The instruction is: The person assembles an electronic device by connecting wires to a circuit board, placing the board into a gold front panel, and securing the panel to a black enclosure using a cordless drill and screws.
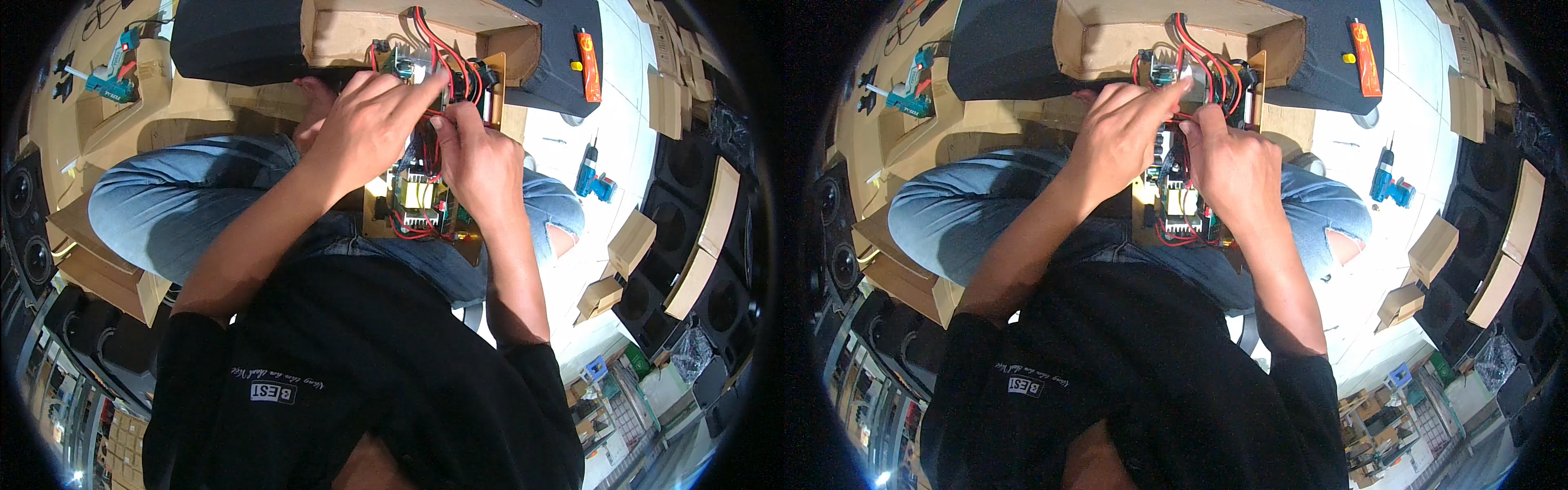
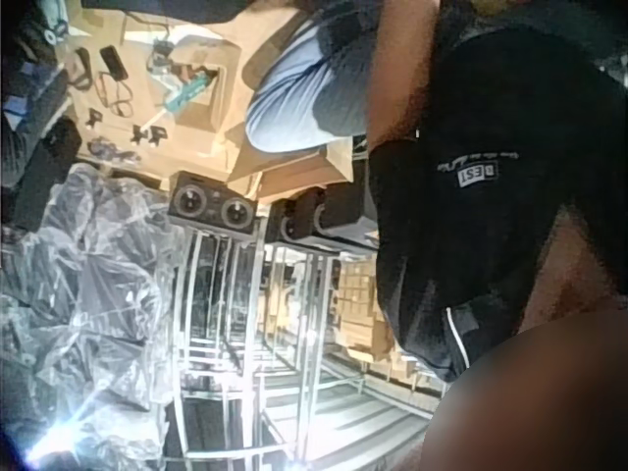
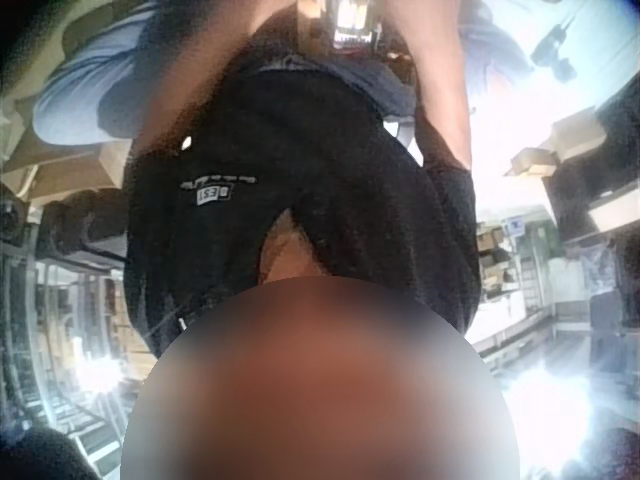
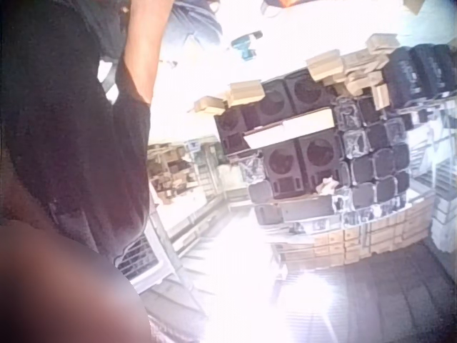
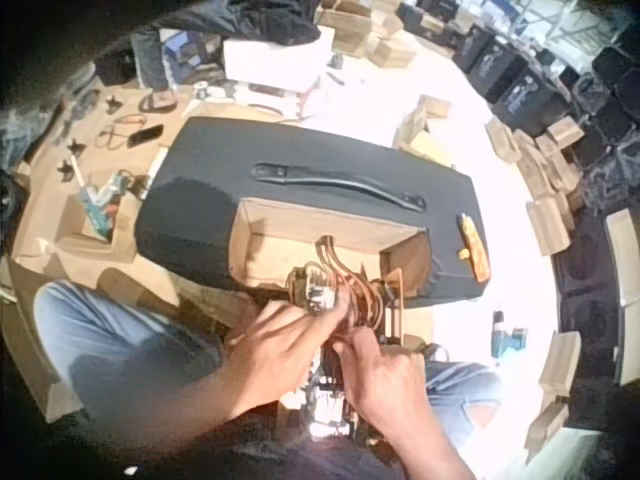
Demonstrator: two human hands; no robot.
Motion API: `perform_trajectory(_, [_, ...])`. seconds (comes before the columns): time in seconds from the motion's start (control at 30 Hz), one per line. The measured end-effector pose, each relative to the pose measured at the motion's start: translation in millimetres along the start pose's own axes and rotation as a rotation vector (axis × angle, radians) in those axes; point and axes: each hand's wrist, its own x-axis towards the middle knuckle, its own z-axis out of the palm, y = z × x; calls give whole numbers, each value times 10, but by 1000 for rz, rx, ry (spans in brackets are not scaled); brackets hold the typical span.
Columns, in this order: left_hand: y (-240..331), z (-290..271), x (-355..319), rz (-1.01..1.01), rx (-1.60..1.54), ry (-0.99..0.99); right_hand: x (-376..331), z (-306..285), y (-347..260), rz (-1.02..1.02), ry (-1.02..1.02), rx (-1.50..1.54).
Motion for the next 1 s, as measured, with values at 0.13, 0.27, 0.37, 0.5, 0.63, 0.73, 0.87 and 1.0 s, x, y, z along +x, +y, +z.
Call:
perform_trajectory(0.13, [-48, 22, 51, -4, 119, -149, -82, -48, 62, -92, 95, 23])
perform_trajectory(0.27, [-71, 45, 55, 17, 154, -205, -216, -137, 172, -256, 9, 82])
perform_trajectory(0.37, [-69, 10, 24, 9, 116, -213, -376, -251, 176, -319, -135, -18])
perform_trajectory(0.5, [-57, -67, -25, 3, 104, -288, -533, -296, 126, -340, -268, -137])
perform_trajectory(0.63, [67, -101, -76, -42, 143, -324, -556, -431, 148, -317, -295, -110])
perform_trajectory(0.73, [101, -42, -210, -132, 128, -300, -518, -561, 346, -406, -371, -75])
perform_trajectory(0.87, [-8, 84, -366, -261, 31, -169, -379, -668, 665, -508, -558, -64])
perform_trajectory(1.0, [-49, 131, -408, -259, -24, -116, -113, -723, 730, -702, -600, -209])
